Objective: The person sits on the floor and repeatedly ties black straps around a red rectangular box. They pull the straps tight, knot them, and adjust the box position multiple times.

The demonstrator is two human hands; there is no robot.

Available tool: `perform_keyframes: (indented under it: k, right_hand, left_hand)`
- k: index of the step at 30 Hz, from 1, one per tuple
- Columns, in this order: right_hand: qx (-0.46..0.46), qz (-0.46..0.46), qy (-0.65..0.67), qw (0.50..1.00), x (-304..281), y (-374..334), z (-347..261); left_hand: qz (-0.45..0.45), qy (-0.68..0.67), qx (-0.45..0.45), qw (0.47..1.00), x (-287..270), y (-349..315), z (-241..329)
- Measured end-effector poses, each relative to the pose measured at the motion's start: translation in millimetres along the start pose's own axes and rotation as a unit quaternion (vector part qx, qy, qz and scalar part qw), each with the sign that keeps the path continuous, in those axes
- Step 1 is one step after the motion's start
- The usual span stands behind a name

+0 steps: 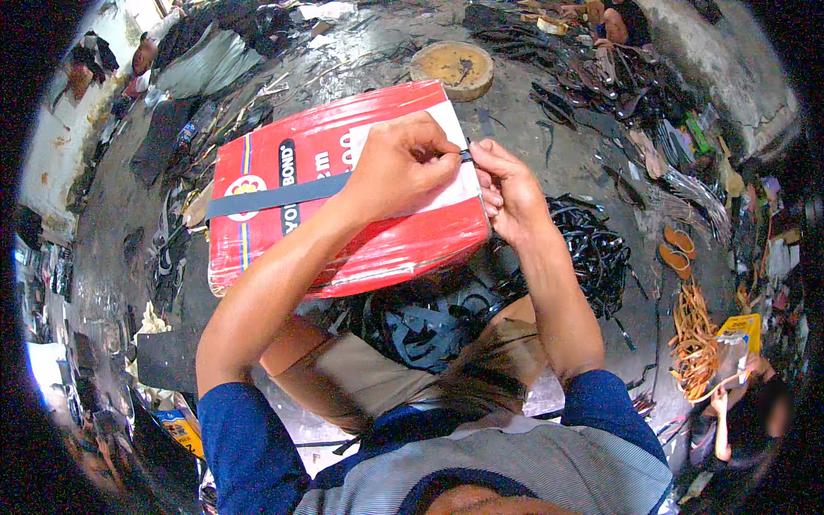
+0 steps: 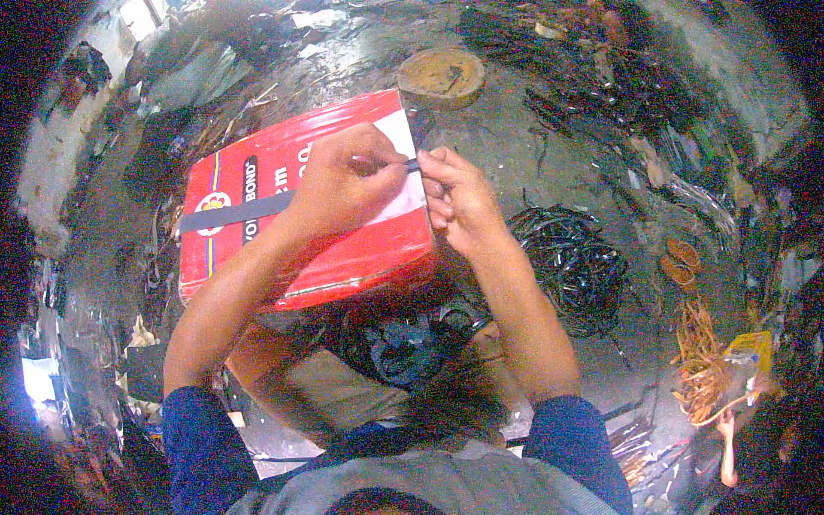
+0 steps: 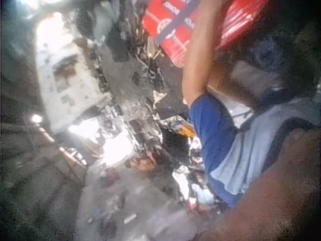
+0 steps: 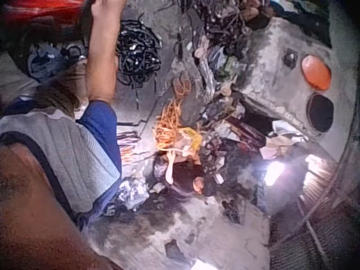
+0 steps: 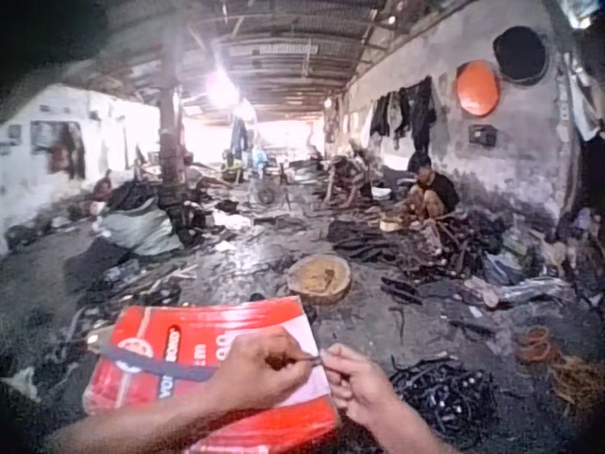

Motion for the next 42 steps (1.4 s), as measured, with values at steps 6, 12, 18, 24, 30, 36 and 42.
perform_keyframes:
  k: [6,12,18,24,30,36,42]
  right_hand:
    - [0.013,-0.009,-0.025,1.0,-5,3,-4]
    - [-0.289,0.047,-0.678,0.675,32,38,-58]
    - [-0.258,0.07,-0.523,0.81,-13,52,-14]
    - [-0.195,0.133,-0.4,0.885,-110,64,77]
    - [-0.141,0.138,-0.582,0.789,-209,47,170]
    - [-0.055,0.163,-0.663,0.728,-325,16,268]
    - [-0.091,0.331,-0.592,0.729,-529,-28,220]
  left_hand:
    - [0.014,0.01,0.009,1.0,0,3,1]
    - [0.024,-0.002,0.008,1.0,3,2,-4]
    - [0.025,-0.002,0.001,1.0,2,1,-5]
    - [0.018,0.005,0.007,1.0,6,5,0]
    - [0.025,0.006,-0.016,1.0,2,-2,1]
    - [0.032,-0.023,-0.003,0.999,4,-1,-3]
    - [-0.019,-0.074,0.135,0.988,45,36,48]
Point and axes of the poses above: each hand's wrist, its own y-axis towards the middle knuckle, its own x-axis out of the palm, z = x × y, the point moved 5 cm from there along y, towards the middle knuckle, and after that the axes turned 9 degrees about -x, right-handed, at the moved point
